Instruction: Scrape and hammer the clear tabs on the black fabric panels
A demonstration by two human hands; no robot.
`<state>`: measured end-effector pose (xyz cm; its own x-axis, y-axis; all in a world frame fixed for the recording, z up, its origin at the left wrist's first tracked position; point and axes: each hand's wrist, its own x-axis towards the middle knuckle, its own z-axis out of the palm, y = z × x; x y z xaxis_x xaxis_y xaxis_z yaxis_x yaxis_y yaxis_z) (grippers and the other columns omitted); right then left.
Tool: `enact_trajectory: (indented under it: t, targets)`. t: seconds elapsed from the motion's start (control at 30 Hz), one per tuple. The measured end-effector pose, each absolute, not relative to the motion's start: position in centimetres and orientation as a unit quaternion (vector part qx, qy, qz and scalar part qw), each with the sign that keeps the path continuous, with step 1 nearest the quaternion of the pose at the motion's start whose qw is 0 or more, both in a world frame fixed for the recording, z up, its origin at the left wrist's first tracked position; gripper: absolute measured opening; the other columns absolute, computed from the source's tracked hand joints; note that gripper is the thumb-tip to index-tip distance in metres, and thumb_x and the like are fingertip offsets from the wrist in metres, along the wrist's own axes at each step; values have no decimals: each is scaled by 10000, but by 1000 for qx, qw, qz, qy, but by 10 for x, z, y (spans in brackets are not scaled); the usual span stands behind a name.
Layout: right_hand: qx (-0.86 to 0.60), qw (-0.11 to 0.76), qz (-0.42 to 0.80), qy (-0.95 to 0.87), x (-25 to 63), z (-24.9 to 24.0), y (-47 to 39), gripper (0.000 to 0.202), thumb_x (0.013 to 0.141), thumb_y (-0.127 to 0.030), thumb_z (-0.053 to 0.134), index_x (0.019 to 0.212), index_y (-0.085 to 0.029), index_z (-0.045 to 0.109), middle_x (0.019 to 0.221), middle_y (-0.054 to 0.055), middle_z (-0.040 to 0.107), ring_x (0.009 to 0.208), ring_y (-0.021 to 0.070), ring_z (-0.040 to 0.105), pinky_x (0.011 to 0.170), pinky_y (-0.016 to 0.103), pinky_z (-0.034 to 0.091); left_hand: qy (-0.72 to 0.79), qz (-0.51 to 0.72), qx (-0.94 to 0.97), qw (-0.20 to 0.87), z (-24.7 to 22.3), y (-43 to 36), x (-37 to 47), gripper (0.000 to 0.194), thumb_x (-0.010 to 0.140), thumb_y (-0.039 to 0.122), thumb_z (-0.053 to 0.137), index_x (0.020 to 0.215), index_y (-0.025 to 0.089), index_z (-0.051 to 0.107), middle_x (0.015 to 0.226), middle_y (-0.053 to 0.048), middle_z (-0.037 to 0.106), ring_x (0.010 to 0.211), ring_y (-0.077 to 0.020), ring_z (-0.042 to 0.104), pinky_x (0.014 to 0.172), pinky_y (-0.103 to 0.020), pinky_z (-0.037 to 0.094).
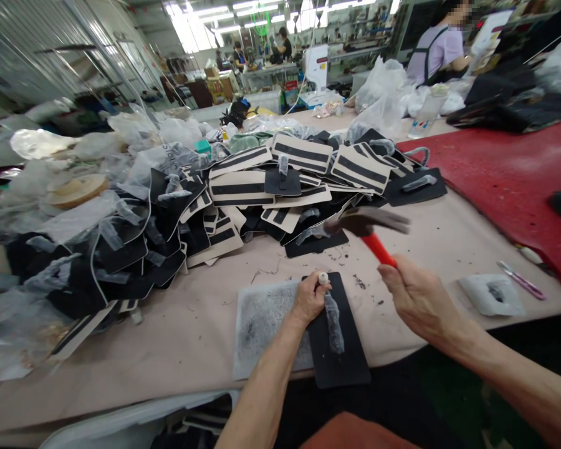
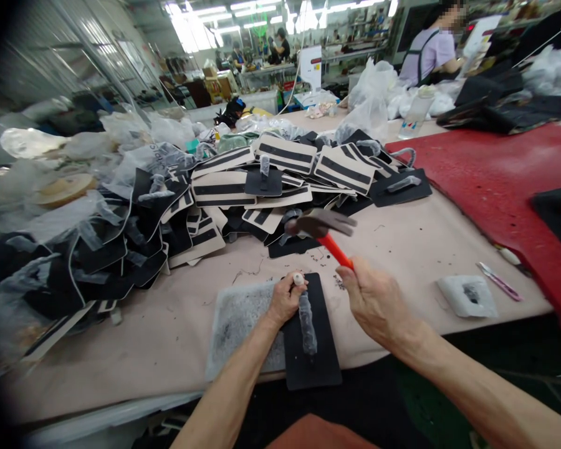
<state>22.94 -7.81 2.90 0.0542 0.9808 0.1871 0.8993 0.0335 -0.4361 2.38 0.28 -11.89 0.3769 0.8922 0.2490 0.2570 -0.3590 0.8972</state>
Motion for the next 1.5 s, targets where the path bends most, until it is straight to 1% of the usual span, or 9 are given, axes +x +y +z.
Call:
enact_trajectory:
  t: [0.2, 0.43, 0.53, 0.7, 1.0, 1.1, 1.27, 1.4, 1.5]
  targets:
    - [-662, 106, 169, -722, 230, 13, -84, 338, 998, -467, 337, 816, -221, 480, 592, 18, 550, 475, 155, 435, 521, 307, 164, 412, 387, 720, 402, -119, 3, 23, 72, 878, 219, 560, 902, 194, 623, 800, -27, 682, 716, -173, 628, 694, -270, 476]
    - [-730, 121, 335, -583, 270, -54, -79, 458, 1017, -466, 238, 770, -201, 518, 673, 42, 588, 608, 172, 544, 572, 279, 343, 394, 405, 712, 417, -110, 1, 22, 142, 858, 154, 548, 964, 198, 631, 907, -36, 707, 824, -179, 652, 769, -273, 485]
    - [-765, 74, 250, -588, 274, -79, -80, 361, 1001, -384, 324, 907, -160, 591, 827, 109, 642, 726, 224, 597, 660, 325, 414, 399, 400, 712, 418, -107, 0, 22, 158, 861, 161, 547, 971, 193, 656, 940, -47, 711, 831, -181, 655, 767, -275, 490]
    - [-651, 233, 120, -712, 218, -80, -84, 366, 891, -200, 491, 1252, -172, 548, 1262, 151, 571, 1139, 289, 536, 968, 430, 436, 403, 397, 698, 440, -103, 0, 21, 283, 881, 201, 550, 1150, 188, 637, 1008, -66, 731, 898, -196, 677, 858, -315, 516]
    - [-550, 347, 242, -720, 147, -125, -69, 404, 893, -96, 374, 1196, -193, 623, 1164, 109, 634, 1084, 230, 556, 946, 401, 475, 424, 376, 684, 460, -100, 3, 18, 198, 794, 172, 606, 970, 176, 696, 914, -53, 752, 834, -195, 699, 796, -296, 543]
    - [-568, 343, 237, -710, 151, -135, -67, 405, 904, -102, 346, 1168, -169, 646, 1158, 125, 655, 1076, 236, 577, 960, 407, 473, 482, 424, 669, 375, -96, -7, 30, 81, 780, 228, 682, 839, 177, 701, 766, -24, 723, 701, -174, 669, 685, -263, 535]
    - [-581, 348, 248, -693, 148, -136, -73, 483, 807, -64, 371, 1157, -193, 679, 1255, 109, 657, 1171, 237, 587, 1054, 446, 427, 478, 598, 599, 235, -13, -3, 54, 260, 771, 371, 784, 898, 170, 680, 745, -15, 708, 634, -146, 646, 637, -240, 538]
    - [-578, 400, 290, -649, 160, -124, -75, 392, 849, -174, 406, 1112, -204, 694, 1193, 90, 691, 1127, 228, 627, 1018, 406, 467, 415, 642, 613, 198, 38, 11, 32, 259, 839, 382, 720, 984, 175, 666, 929, -66, 740, 847, -185, 701, 807, -288, 557]
    - [-630, 455, 282, -564, 181, -100, -59, 328, 871, -330, 450, 1014, -196, 712, 1017, 78, 728, 950, 236, 671, 867, 362, 524, 521, 628, 540, 209, -2, 7, 0, 258, 847, 402, 678, 927, 158, 662, 824, -65, 734, 749, -187, 701, 714, -277, 552]
